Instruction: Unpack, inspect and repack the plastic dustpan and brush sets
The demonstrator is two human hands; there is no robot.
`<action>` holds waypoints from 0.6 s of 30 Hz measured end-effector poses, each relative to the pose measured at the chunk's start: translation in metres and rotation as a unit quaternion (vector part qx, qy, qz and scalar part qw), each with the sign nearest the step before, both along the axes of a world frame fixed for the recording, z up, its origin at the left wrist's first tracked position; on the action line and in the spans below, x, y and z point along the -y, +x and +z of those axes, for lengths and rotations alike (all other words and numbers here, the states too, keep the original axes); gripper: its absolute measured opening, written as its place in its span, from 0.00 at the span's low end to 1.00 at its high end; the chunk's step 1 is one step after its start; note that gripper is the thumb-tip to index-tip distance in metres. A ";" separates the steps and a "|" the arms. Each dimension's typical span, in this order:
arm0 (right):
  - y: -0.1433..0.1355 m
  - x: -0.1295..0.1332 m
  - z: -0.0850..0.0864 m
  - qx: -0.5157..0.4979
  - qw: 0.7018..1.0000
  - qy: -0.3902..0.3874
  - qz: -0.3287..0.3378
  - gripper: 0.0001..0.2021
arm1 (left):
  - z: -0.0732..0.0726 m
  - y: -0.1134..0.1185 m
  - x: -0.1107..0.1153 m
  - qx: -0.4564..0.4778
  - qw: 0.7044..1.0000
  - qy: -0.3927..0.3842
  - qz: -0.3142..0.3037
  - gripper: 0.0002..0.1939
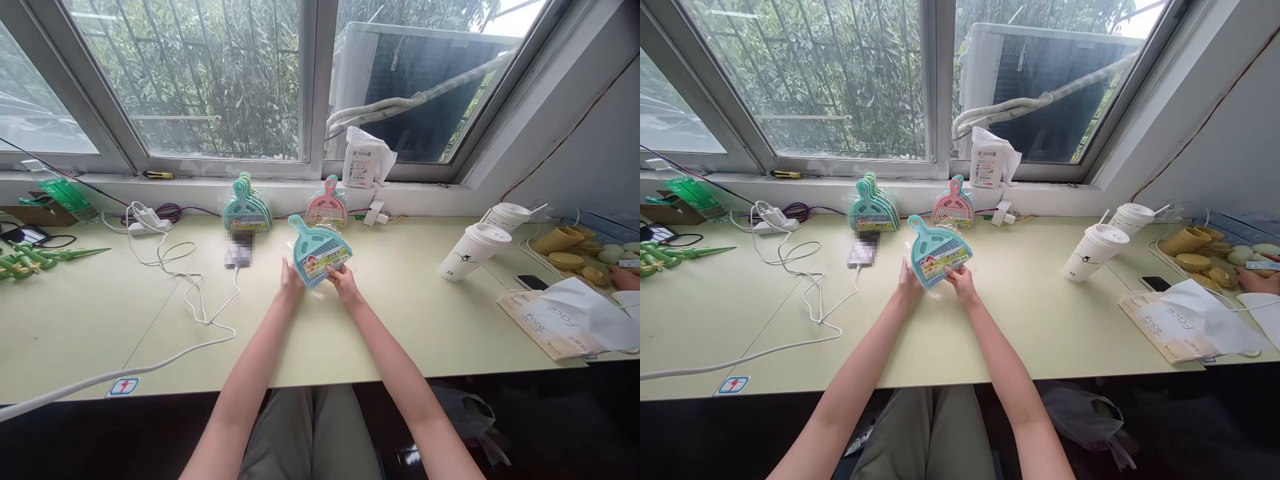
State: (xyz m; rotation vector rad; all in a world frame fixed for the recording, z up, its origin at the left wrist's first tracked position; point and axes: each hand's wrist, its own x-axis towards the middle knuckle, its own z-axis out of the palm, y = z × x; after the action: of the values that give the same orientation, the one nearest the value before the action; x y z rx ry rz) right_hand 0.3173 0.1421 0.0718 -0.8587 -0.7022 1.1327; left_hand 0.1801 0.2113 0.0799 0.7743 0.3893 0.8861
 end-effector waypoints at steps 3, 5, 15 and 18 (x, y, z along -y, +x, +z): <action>0.006 -0.003 -0.002 -0.009 0.999 0.000 -0.037 0.19 | 0.011 0.000 0.009 -0.025 0.999 0.020 0.021 0.38; 0.006 -0.002 -0.002 -0.005 0.999 -0.002 -0.050 0.19 | 0.013 0.001 0.015 -0.054 0.997 0.055 0.024 0.32; 0.000 0.002 0.003 0.018 0.997 -0.024 -0.074 0.18 | 0.010 0.001 0.019 -0.124 0.985 0.097 0.073 0.30; 0.003 0.000 0.001 0.022 0.997 -0.033 -0.062 0.18 | 0.010 0.000 0.019 -0.172 0.977 0.098 0.079 0.31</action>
State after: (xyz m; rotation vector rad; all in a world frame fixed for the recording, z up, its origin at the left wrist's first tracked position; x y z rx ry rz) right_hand 0.3205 0.1422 0.0726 -0.9733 -0.6418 1.0340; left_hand 0.1798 0.1928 0.0903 1.0964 0.6841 0.9496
